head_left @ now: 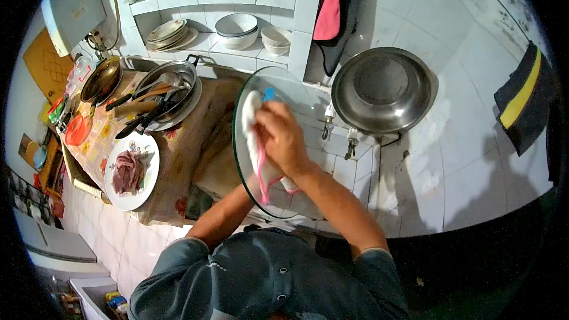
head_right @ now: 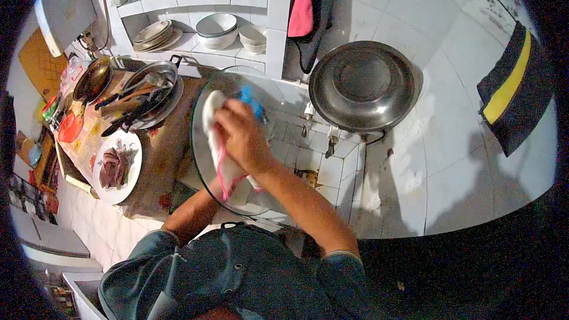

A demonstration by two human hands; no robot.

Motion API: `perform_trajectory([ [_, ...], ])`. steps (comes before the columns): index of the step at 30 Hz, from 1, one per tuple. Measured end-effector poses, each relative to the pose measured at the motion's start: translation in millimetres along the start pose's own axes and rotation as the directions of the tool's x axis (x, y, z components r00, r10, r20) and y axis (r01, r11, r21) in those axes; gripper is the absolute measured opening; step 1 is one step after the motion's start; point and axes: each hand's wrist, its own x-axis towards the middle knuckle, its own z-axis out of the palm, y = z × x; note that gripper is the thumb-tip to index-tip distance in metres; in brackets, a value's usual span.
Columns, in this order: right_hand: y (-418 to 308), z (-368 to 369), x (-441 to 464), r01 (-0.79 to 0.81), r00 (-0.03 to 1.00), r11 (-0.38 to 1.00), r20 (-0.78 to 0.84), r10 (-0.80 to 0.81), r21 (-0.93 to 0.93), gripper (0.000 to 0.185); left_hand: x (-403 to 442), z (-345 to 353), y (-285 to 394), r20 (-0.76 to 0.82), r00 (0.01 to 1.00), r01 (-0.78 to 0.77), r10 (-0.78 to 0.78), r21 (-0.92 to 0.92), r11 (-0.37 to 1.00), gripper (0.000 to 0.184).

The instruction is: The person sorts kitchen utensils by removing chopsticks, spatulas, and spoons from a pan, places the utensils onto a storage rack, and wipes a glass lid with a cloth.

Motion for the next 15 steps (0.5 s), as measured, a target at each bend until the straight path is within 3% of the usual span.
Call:
perform_trajectory([
  [1, 9.4, 0.2, 0.5, -0.069, 0.998, 0.997, -0.016, 0.068, -0.045, 0.024, 2.5, -3.7, 4.3, -0.038, 0.999, 0.013, -0.004, 0.239, 0.971, 0.025],
  [2, 14.6, -5.3, -8.1, -0.199, 0.980, 0.973, -0.025, 0.198, -0.115, 0.022, 8.6, -16.3, 18.9, 0.015, 0.999, -0.039, 0.048, 0.828, 0.559, 0.026],
  [3, 21.6, -11.4, -21.1, -0.295, 0.955, 0.950, -0.006, 0.296, -0.104, 0.020, 9.2, -17.6, 24.0, 0.087, 0.993, -0.104, 0.084, 0.968, 0.229, 0.027],
  [4, 27.6, -15.9, -39.5, -0.331, 0.940, 0.931, 0.031, 0.340, -0.151, 0.019, 7.0, -15.2, 28.6, 0.121, 0.987, -0.128, 0.107, 0.990, 0.066, 0.028],
  [5, 26.6, -20.5, -45.6, -0.365, 0.921, 0.910, 0.064, 0.383, -0.199, 0.019, 8.1, -13.0, 33.3, 0.379, 0.924, -0.251, 0.044, 0.693, -0.676, 0.029],
  [6, 27.0, -23.1, -50.1, -0.364, 0.921, 0.910, 0.070, 0.384, -0.196, 0.019, 5.4, -12.4, 30.9, 0.241, 0.961, -0.150, 0.135, 0.865, -0.479, 0.025],
  [7, 26.2, -26.6, -54.0, -0.489, 0.864, 0.867, 0.088, 0.497, -0.098, 0.018, 2.9, -10.6, 28.1, 0.097, 0.970, -0.041, 0.223, 0.969, -0.242, 0.022],
  [8, 23.0, -29.5, -50.8, -0.598, 0.796, 0.802, 0.114, 0.594, -0.002, 0.018, 5.2, -36.6, 35.9, 0.067, 0.975, -0.022, 0.211, 0.978, -0.208, 0.019],
  [9, 18.8, -30.5, -42.0, -0.599, 0.795, 0.800, 0.112, 0.596, 0.000, 0.018, 6.1, -64.0, 41.6, 0.034, 0.980, 0.001, 0.197, 0.985, -0.175, 0.018],
  [11, 10.4, -31.2, -9.0, -0.408, 0.898, 0.892, -0.090, 0.430, 0.195, 0.020, -4.1, -56.3, 37.2, -0.022, 0.990, 0.006, 0.137, 0.993, 0.116, 0.025],
  [13, 4.0, -33.6, 24.0, -0.099, 0.972, 0.994, -0.209, 0.105, 0.039, 0.027, -9.0, -54.2, 37.2, -0.136, 0.989, 0.111, 0.056, 0.938, 0.328, 0.031],
  [15, -5.2, -30.0, 44.5, 0.010, 0.999, 1.000, -0.051, -0.008, 0.028, 0.041, -8.7, -57.9, 41.6, -0.306, 0.951, 0.293, -0.046, 0.844, 0.450, 0.039],
])
